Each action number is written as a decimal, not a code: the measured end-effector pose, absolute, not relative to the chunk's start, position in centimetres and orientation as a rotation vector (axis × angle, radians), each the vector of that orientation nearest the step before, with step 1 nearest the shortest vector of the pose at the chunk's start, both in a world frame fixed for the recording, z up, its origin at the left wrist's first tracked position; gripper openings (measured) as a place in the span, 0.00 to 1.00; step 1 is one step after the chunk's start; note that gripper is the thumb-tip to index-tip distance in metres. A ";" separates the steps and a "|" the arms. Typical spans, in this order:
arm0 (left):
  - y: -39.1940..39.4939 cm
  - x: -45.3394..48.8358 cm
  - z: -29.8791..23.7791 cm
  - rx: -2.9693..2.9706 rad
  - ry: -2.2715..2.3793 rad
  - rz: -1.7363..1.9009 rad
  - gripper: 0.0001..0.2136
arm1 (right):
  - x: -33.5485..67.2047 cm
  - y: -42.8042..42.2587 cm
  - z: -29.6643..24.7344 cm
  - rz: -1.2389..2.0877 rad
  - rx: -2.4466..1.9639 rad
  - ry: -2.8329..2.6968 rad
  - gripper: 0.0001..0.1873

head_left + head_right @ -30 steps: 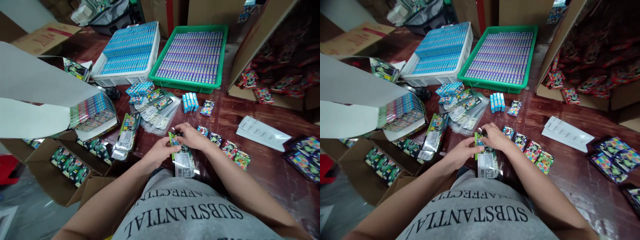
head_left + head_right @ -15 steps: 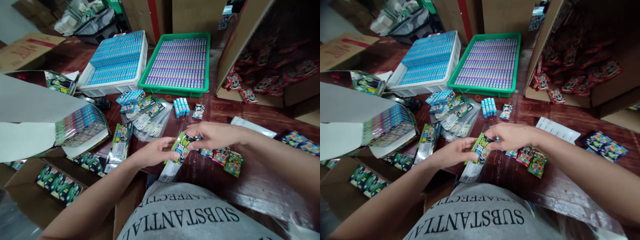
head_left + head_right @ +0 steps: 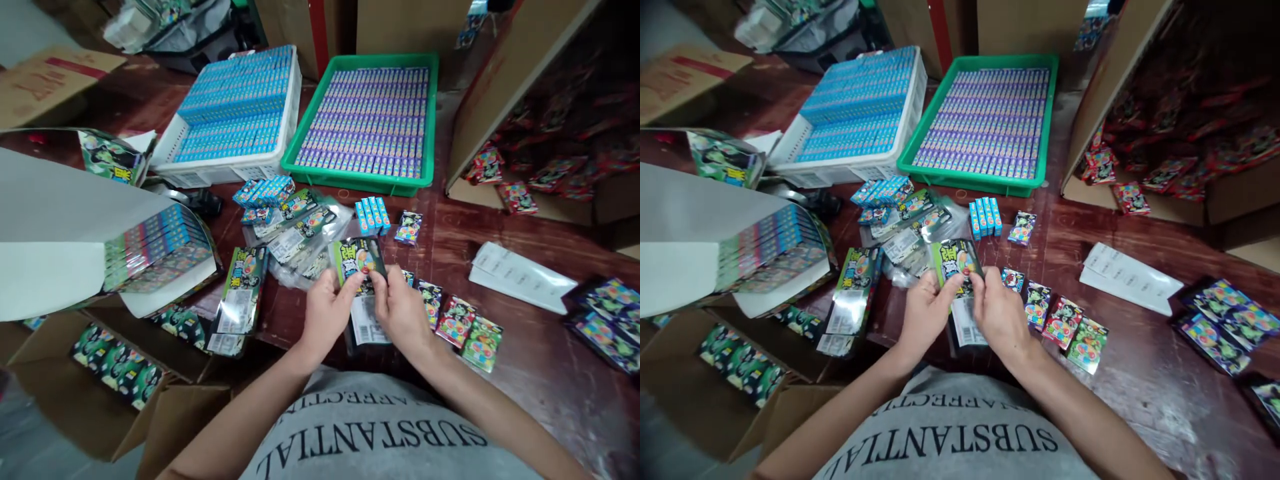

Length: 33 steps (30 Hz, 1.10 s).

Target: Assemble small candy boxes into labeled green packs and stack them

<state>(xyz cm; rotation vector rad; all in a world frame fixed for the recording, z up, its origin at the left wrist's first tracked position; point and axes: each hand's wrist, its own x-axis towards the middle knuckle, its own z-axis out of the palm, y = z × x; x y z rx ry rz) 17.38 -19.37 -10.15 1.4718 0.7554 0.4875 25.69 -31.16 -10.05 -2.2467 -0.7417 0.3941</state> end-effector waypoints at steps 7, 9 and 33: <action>-18.2 16.1 -11.7 1.391 0.522 0.483 0.31 | 27.6 -32.5 -11.8 0.418 -1.800 -0.791 0.31; -17.5 15.6 -11.6 1.386 0.426 0.381 0.27 | 28.4 -33.0 -11.8 0.466 -1.713 -0.773 0.27; -12.9 16.9 -8.8 1.756 0.381 0.040 0.06 | 30.3 -32.1 -8.5 0.809 -1.801 -0.653 0.15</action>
